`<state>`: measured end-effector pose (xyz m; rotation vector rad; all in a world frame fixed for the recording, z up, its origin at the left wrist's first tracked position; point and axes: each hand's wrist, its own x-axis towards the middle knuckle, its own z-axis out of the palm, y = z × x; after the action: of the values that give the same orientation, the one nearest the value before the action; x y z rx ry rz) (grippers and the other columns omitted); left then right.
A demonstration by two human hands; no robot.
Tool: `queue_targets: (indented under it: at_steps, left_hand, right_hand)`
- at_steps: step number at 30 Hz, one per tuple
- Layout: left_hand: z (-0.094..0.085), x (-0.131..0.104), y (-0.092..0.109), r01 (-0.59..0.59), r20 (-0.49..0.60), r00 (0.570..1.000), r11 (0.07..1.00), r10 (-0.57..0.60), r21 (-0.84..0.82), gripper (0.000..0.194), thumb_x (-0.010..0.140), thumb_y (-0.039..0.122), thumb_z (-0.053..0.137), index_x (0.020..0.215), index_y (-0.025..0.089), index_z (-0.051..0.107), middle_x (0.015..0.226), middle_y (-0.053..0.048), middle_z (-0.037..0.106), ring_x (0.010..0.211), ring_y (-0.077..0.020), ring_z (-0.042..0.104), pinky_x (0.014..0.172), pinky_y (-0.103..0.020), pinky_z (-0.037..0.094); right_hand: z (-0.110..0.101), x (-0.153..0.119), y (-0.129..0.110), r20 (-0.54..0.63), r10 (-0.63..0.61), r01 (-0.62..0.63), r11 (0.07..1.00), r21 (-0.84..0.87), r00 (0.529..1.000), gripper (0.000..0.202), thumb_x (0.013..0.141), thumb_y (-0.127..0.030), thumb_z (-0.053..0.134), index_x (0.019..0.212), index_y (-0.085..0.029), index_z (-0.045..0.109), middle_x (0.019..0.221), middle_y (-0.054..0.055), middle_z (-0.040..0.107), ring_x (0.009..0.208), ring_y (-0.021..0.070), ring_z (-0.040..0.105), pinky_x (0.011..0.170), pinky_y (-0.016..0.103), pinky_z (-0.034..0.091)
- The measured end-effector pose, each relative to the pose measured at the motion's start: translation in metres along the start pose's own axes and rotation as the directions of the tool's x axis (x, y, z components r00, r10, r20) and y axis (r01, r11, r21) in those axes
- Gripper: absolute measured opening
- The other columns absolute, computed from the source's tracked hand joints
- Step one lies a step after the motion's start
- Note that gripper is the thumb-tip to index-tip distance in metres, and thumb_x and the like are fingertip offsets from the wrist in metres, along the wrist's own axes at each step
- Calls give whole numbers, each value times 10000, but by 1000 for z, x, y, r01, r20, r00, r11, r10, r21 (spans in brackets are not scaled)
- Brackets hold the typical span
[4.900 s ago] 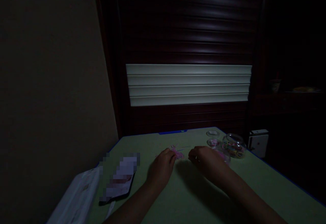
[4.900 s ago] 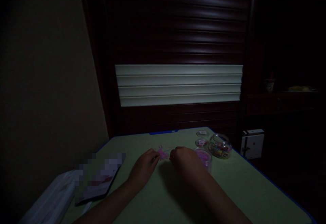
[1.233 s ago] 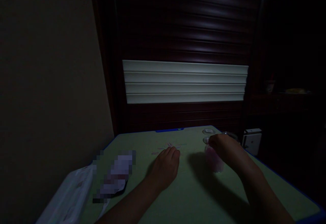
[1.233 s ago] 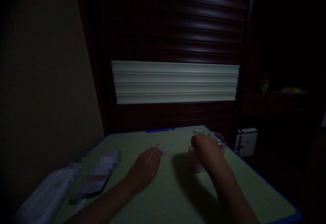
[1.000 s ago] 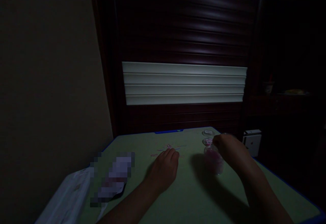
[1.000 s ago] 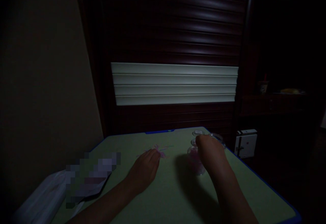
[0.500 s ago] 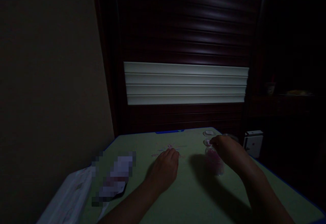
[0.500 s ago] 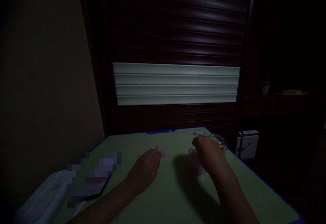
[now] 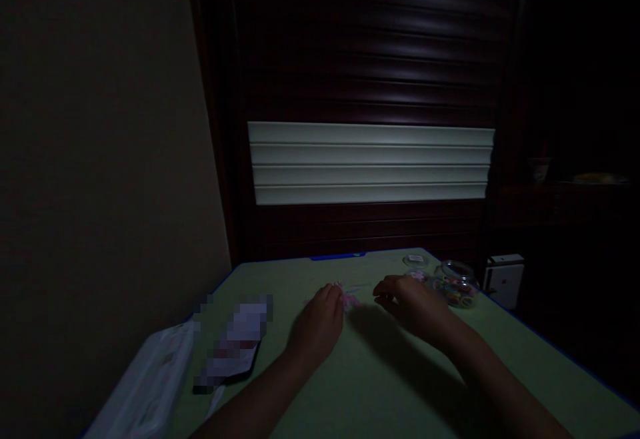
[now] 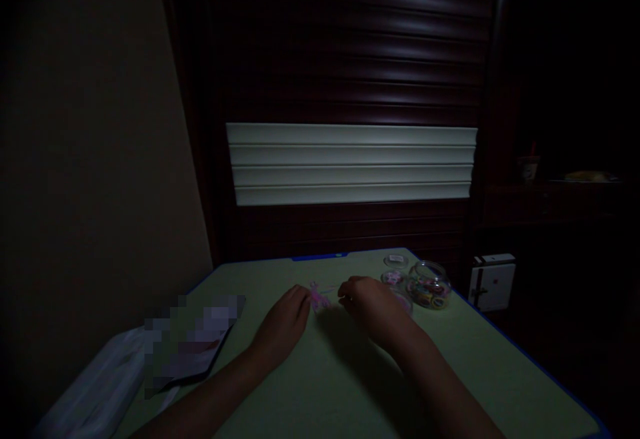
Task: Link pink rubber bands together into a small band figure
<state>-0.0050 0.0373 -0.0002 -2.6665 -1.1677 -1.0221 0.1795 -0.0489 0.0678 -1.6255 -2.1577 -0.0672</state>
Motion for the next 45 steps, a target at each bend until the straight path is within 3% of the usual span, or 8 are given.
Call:
queue_targets:
  at_steps: [8, 15, 29, 37, 45]
  left_hand:
    - [1, -2, 0, -47, 44, 998, 994, 43, 103, 132, 865, 210, 442, 792, 184, 548, 884, -39, 541, 882, -180, 509, 771, -293, 402]
    - [4, 0, -2, 1, 86, 996, 990, -13, 138, 77, 796, 226, 550, 749, 171, 578, 866, -41, 575, 885, -197, 514, 766, -304, 396]
    - [8, -1, -5, -5, 97, 995, 981, -14, 195, 181, 834, 130, 436, 732, 171, 580, 832, -46, 571, 855, -186, 522, 765, -297, 398]
    - [11, -5, -8, -9, 93, 996, 966, -16, 258, 247, 853, 38, 311, 910, 150, 524, 950, -77, 523, 832, -176, 512, 750, -312, 409]
    - [7, -5, 0, -61, 117, 993, 955, 28, 290, 295, 800, -22, 303, 968, 154, 470, 985, -77, 527, 922, -192, 504, 803, -328, 409]
  right_hand:
    - [7, 3, -5, 15, -24, 24, 1000, 6, 1000, 206, 794, -167, 459, 862, -192, 652, 869, 51, 654, 738, 130, 582, 646, 208, 371]
    - [6, 2, -5, 6, -25, 25, 1000, 10, 1000, 213, 809, -184, 447, 867, -191, 652, 874, 58, 652, 752, 138, 582, 650, 214, 372]
    - [4, 1, -6, -9, -33, 33, 999, 22, 999, 204, 801, -171, 453, 864, -200, 645, 867, 44, 645, 725, 133, 574, 631, 215, 366]
    - [7, -1, -4, -7, -38, 38, 999, 31, 999, 205, 809, -171, 444, 851, -201, 642, 842, 39, 640, 722, 128, 572, 632, 210, 368]
    - [6, 1, -4, -8, -36, 36, 999, 25, 999, 200, 813, -174, 441, 837, -195, 639, 845, 44, 640, 720, 129, 568, 640, 213, 370]
